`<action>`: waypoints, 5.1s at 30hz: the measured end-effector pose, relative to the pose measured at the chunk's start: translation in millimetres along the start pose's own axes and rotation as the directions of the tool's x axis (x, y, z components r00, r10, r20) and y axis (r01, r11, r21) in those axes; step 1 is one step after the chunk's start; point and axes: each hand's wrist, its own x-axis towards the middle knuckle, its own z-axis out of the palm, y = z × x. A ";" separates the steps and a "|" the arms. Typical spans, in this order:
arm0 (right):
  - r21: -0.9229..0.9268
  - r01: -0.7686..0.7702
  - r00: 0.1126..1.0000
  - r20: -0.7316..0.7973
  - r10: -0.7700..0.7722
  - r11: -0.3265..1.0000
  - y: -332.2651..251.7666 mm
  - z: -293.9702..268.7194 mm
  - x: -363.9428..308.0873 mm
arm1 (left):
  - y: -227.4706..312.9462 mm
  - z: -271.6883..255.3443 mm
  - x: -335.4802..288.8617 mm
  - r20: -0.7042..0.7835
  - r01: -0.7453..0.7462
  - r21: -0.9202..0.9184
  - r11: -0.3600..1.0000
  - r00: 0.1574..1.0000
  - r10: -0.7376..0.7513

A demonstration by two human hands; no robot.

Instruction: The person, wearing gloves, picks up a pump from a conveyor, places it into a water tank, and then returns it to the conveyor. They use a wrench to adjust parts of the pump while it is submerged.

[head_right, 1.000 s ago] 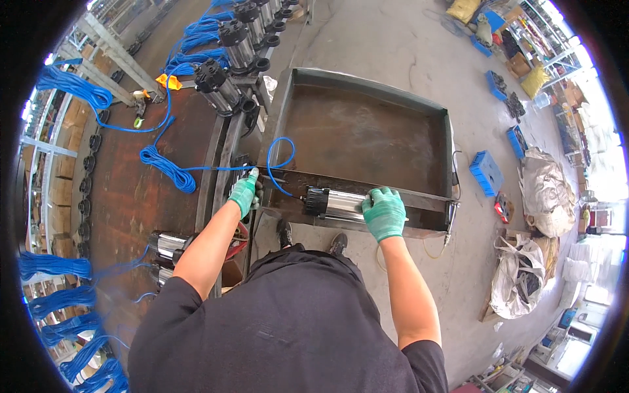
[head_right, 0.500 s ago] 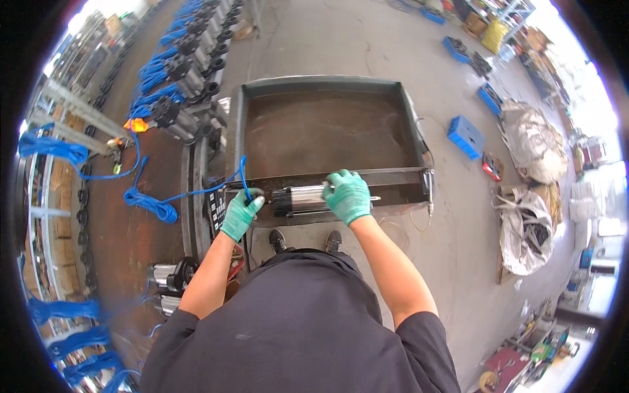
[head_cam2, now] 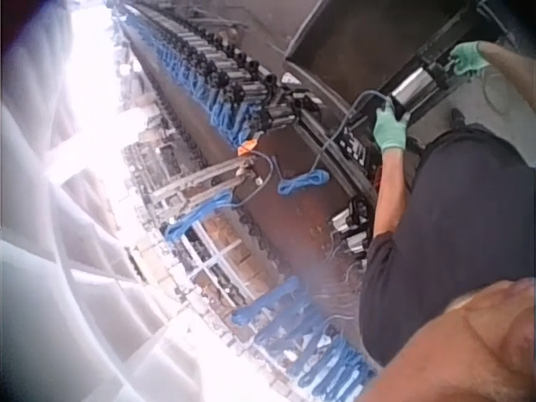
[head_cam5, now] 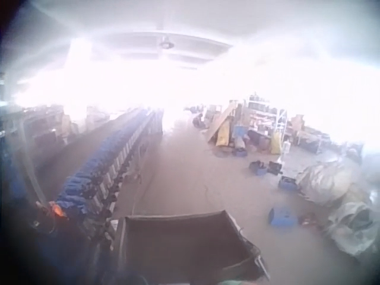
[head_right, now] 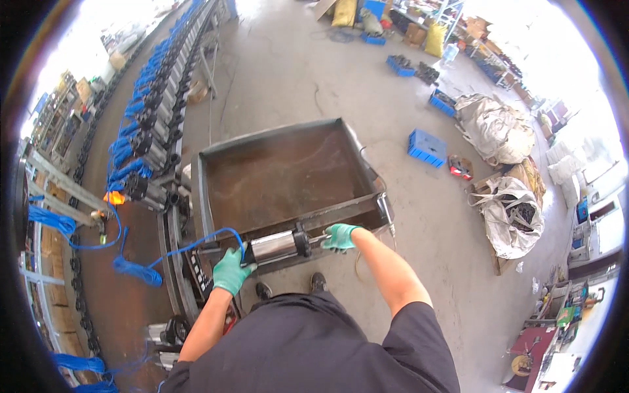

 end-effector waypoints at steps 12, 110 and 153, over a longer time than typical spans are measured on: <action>-0.121 -0.062 0.997 -0.048 0.057 0.991 -14.2 -1.0 -4.7 | -6.0 13.3 2.4 -0.075 -0.028 0.050 0.998 0.997 0.032; 0.225 -0.114 0.099 -0.967 0.236 0.968 94.2 17.1 -56.3 | 66.3 -14.3 23.1 0.070 0.188 -0.874 -0.448 0.961 0.268; -0.012 0.080 0.446 -0.894 -0.047 0.997 46.9 66.9 20.3 | 60.9 -60.3 -12.8 -0.010 0.030 -0.956 -0.291 0.991 0.133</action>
